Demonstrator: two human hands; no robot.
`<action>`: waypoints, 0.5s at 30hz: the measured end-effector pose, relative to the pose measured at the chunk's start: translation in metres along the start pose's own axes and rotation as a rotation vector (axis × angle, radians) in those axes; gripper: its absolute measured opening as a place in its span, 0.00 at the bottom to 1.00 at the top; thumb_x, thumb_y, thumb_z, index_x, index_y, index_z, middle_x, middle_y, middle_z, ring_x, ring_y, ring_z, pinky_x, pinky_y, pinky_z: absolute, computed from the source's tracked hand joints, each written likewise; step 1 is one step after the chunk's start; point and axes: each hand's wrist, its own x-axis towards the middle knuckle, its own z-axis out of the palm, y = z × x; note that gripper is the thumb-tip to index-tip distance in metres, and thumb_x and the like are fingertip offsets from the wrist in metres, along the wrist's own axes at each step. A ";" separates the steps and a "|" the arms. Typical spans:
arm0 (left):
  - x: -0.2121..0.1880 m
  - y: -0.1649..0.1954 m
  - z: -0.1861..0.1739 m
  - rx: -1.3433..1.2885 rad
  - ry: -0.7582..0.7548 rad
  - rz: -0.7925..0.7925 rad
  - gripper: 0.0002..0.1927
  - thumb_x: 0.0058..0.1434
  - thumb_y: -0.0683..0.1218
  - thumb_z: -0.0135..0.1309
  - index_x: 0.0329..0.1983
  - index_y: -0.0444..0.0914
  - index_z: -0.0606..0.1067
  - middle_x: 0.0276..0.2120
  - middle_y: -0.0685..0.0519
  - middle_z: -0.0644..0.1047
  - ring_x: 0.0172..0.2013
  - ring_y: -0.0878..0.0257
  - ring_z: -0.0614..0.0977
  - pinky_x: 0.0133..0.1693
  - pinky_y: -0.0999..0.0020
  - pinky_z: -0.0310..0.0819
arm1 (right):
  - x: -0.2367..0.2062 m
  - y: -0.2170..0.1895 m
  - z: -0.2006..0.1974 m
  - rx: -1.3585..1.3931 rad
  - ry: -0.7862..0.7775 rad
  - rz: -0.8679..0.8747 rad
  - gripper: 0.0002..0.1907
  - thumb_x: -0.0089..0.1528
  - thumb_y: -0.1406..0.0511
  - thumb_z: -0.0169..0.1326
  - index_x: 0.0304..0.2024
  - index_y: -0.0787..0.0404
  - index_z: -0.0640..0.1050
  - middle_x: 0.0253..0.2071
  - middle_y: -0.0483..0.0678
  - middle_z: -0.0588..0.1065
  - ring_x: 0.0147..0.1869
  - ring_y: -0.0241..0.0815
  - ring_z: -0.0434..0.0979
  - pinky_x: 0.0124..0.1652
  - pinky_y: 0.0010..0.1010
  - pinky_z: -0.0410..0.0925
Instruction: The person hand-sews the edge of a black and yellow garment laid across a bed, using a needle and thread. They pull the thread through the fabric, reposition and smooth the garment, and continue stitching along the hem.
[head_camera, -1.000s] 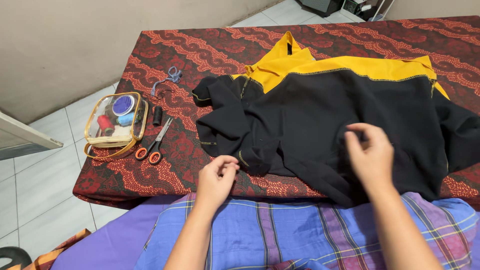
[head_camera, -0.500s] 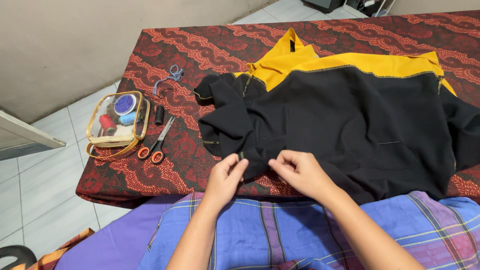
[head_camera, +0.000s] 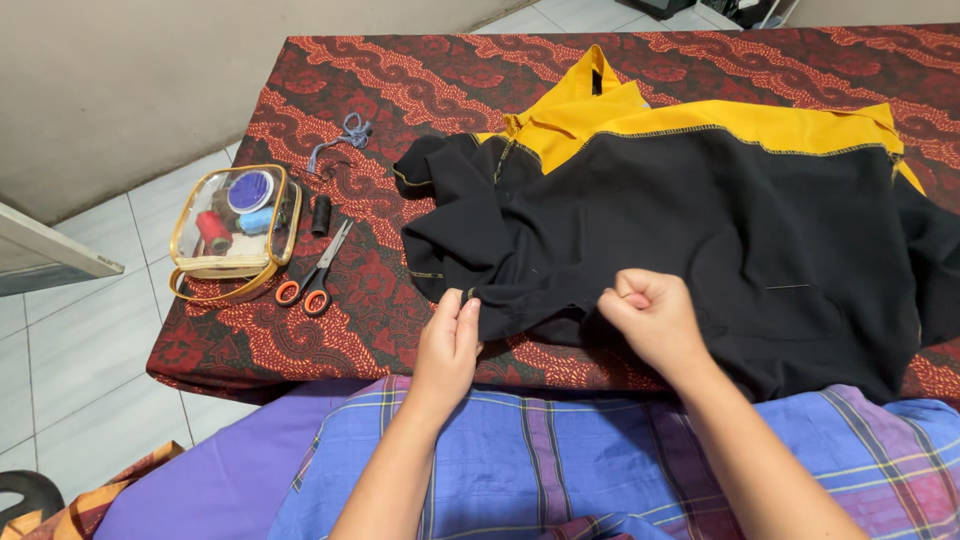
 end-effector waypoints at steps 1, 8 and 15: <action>0.000 -0.001 0.000 0.003 0.003 0.009 0.09 0.74 0.47 0.43 0.40 0.37 0.69 0.20 0.60 0.63 0.21 0.74 0.64 0.24 0.74 0.64 | 0.001 0.000 -0.005 -0.012 0.016 0.004 0.24 0.58 0.73 0.55 0.18 0.56 0.54 0.18 0.33 0.54 0.26 0.23 0.50 0.24 0.22 0.49; 0.003 -0.009 -0.001 -0.047 0.028 -0.015 0.09 0.74 0.46 0.45 0.40 0.36 0.69 0.20 0.60 0.62 0.21 0.74 0.62 0.23 0.74 0.62 | 0.002 -0.001 -0.029 0.110 0.104 0.122 0.24 0.59 0.73 0.53 0.16 0.53 0.55 0.16 0.33 0.57 0.20 0.23 0.54 0.20 0.21 0.49; 0.003 -0.005 -0.003 0.220 0.146 0.114 0.10 0.73 0.47 0.50 0.40 0.35 0.71 0.23 0.57 0.67 0.24 0.72 0.66 0.27 0.72 0.63 | 0.001 0.008 -0.041 0.103 0.063 0.182 0.24 0.61 0.71 0.56 0.16 0.55 0.59 0.16 0.32 0.56 0.20 0.23 0.52 0.20 0.22 0.49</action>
